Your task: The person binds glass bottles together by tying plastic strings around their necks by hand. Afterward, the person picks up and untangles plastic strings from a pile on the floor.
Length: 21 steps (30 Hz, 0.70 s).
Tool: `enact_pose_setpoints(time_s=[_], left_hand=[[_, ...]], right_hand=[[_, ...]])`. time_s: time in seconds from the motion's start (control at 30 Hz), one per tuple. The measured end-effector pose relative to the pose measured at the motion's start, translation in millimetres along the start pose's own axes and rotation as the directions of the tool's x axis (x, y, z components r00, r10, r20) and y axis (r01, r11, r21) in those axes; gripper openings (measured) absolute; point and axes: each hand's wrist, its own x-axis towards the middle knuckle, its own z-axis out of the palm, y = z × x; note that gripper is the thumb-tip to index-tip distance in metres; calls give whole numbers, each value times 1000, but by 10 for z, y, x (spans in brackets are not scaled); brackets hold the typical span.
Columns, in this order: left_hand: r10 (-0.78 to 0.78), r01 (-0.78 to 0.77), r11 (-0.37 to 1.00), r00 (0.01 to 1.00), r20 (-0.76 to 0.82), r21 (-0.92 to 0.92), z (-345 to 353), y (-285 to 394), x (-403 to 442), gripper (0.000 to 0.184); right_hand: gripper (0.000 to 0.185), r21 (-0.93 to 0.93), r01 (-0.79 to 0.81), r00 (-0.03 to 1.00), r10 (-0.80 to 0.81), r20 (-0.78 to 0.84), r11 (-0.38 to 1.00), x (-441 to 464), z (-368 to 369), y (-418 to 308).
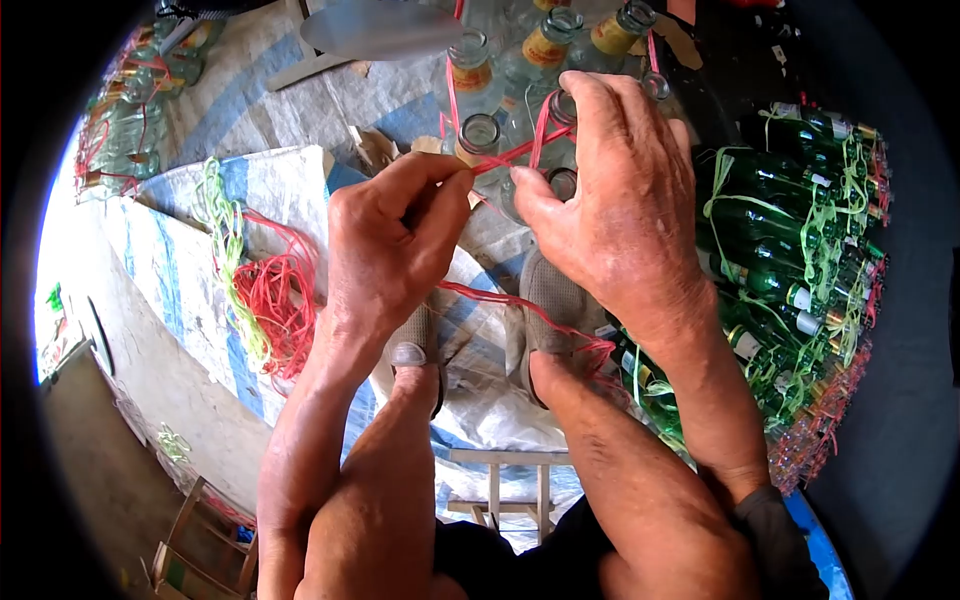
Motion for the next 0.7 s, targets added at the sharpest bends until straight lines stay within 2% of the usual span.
enact_pose_setpoints(time_s=[0.1, 0.2, 0.3, 0.33, 0.4, 0.47, 0.53, 0.63, 0.7], left_hand=[[121, -130, 983, 989, 80, 130, -121, 149, 101, 8], [283, -338, 899, 934, 221, 279, -235, 194, 256, 7], [346, -445, 817, 887, 305, 367, -300, 368, 414, 7], [364, -479, 786, 870, 333, 390, -310, 392, 467, 7], [374, -518, 747, 846, 380, 418, -314, 402, 601, 9], [346, -554, 693, 817, 461, 462, -325, 440, 744, 9], [363, -575, 695, 799, 479, 432, -300, 443, 883, 10], [250, -475, 810, 809, 531, 343, -297, 408, 1072, 15], [184, -411, 863, 798, 574, 294, -308, 340, 1166, 18]], right_hand=[[51, 23, -2, 1000, 3, -25, 1000, -2, 18, 4], [47, 50, -5, 1000, 6, -29, 999, -5, 21, 6], [45, 43, -24, 1000, 25, -12, 999, 0, 14, -2], [51, 41, -43, 999, 43, 4, 998, -2, 0, -9], [65, 34, -81, 996, 79, 38, 996, -16, -26, -30], [65, 29, -74, 997, 73, 32, 997, -13, -24, -22], [65, 28, -69, 997, 68, 34, 997, -19, -26, -23], [45, 54, -48, 999, 49, -9, 997, -10, 7, -18], [46, 53, -41, 999, 42, -17, 998, -19, 18, -2]])
